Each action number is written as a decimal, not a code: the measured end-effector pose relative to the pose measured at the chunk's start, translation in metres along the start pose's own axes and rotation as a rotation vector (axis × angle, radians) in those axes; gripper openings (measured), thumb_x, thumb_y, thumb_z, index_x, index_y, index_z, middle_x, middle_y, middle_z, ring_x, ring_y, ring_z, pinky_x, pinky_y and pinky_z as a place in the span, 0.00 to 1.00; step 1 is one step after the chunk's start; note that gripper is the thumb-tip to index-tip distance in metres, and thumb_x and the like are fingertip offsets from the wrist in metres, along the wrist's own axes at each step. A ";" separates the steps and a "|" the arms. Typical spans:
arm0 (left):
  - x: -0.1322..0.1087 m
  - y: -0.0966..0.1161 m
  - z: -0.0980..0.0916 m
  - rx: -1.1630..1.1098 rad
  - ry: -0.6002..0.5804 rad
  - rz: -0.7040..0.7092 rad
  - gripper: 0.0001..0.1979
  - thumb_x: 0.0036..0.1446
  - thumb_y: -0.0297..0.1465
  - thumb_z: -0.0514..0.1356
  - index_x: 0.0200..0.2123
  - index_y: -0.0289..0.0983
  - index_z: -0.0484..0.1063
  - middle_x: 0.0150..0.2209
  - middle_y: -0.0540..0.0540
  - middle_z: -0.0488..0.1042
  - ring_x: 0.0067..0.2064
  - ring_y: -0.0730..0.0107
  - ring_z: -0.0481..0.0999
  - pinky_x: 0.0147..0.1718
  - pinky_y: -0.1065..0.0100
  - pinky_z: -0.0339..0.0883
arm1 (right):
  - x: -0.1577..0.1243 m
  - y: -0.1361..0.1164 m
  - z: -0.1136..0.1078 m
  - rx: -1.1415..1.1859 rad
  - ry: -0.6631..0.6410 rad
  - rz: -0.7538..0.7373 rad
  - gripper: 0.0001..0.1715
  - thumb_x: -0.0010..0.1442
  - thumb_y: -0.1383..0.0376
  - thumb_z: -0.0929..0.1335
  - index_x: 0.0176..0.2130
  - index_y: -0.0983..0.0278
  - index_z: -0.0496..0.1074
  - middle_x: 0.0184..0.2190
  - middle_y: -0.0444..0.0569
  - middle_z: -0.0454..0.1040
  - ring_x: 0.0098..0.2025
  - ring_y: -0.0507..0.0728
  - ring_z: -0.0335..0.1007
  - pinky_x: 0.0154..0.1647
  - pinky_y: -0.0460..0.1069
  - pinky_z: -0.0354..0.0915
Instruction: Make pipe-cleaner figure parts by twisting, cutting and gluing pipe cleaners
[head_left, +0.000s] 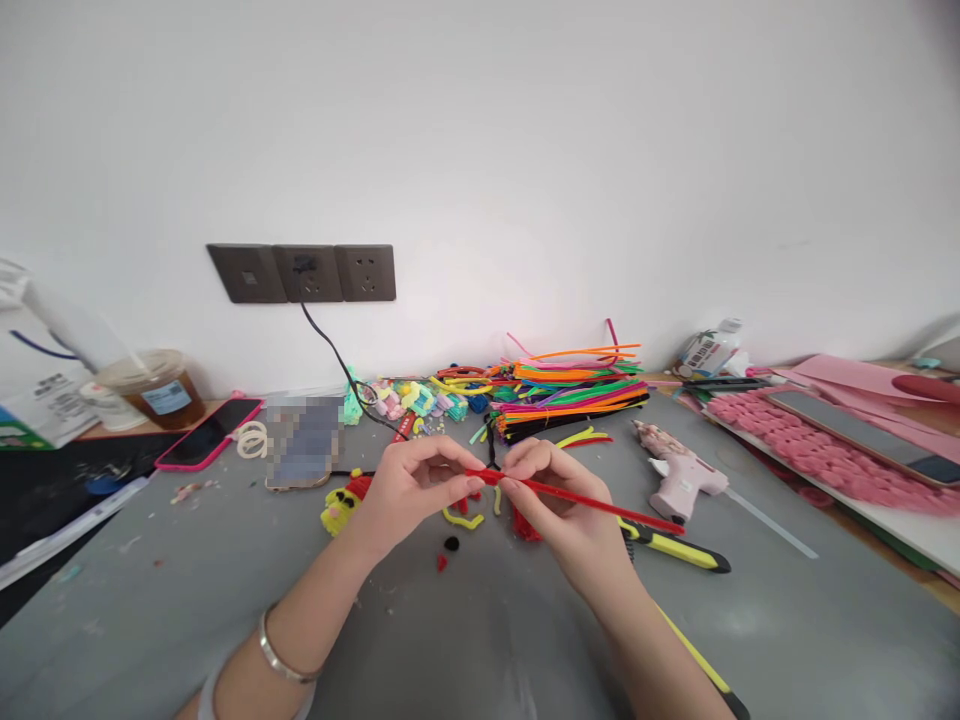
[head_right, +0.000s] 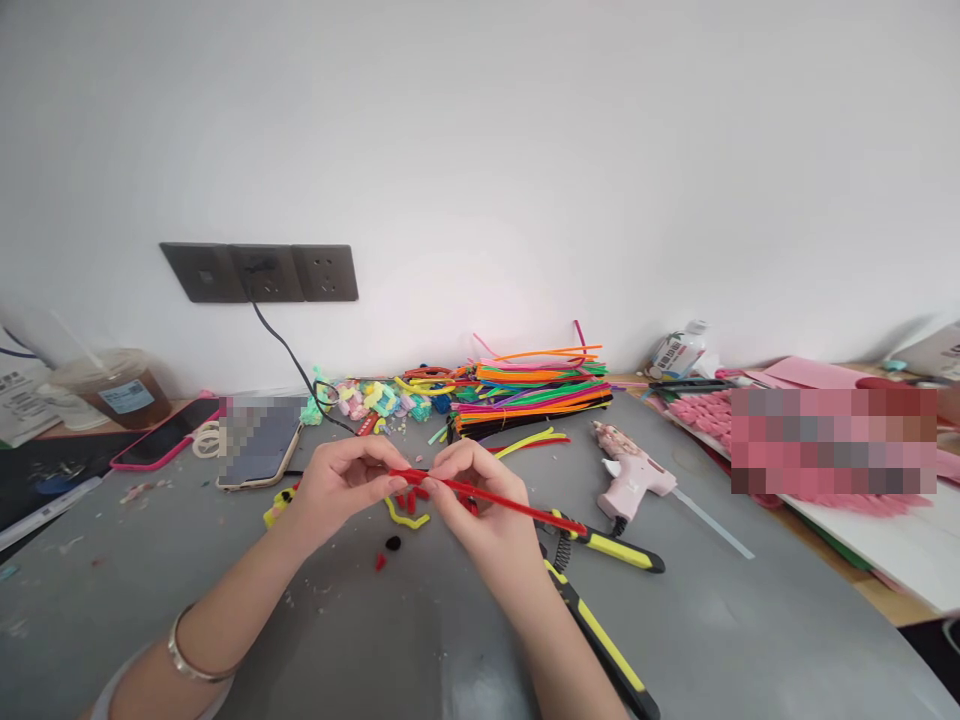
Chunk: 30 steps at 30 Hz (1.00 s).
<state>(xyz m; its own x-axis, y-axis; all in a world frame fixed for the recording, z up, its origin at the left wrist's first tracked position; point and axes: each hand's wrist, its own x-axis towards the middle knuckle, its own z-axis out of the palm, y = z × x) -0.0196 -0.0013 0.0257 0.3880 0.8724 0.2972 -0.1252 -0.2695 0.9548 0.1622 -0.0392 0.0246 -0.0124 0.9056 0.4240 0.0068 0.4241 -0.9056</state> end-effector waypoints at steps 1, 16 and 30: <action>0.000 0.000 0.001 0.010 -0.006 -0.001 0.05 0.53 0.31 0.69 0.32 0.37 0.79 0.29 0.49 0.79 0.31 0.73 0.77 0.30 0.74 0.71 | -0.002 0.001 0.001 -0.015 0.023 -0.027 0.10 0.59 0.65 0.71 0.28 0.62 0.67 0.29 0.45 0.68 0.28 0.52 0.64 0.25 0.46 0.60; 0.000 -0.002 0.001 0.080 0.023 0.106 0.06 0.55 0.33 0.67 0.32 0.36 0.75 0.30 0.48 0.76 0.32 0.73 0.76 0.32 0.73 0.71 | -0.013 0.002 0.025 -0.266 0.223 -0.228 0.13 0.58 0.71 0.66 0.25 0.60 0.60 0.27 0.42 0.65 0.29 0.52 0.61 0.31 0.48 0.57; 0.001 0.000 -0.004 0.028 -0.017 0.084 0.07 0.59 0.34 0.64 0.31 0.37 0.76 0.31 0.48 0.76 0.33 0.73 0.74 0.34 0.73 0.69 | -0.010 -0.005 0.008 -0.173 0.049 -0.095 0.06 0.62 0.64 0.68 0.32 0.61 0.72 0.30 0.47 0.71 0.31 0.54 0.66 0.29 0.49 0.61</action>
<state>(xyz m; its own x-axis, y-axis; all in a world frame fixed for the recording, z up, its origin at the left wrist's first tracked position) -0.0231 0.0010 0.0255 0.3926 0.8394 0.3758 -0.1322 -0.3529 0.9263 0.1542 -0.0506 0.0242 0.0279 0.8591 0.5111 0.1793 0.4987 -0.8480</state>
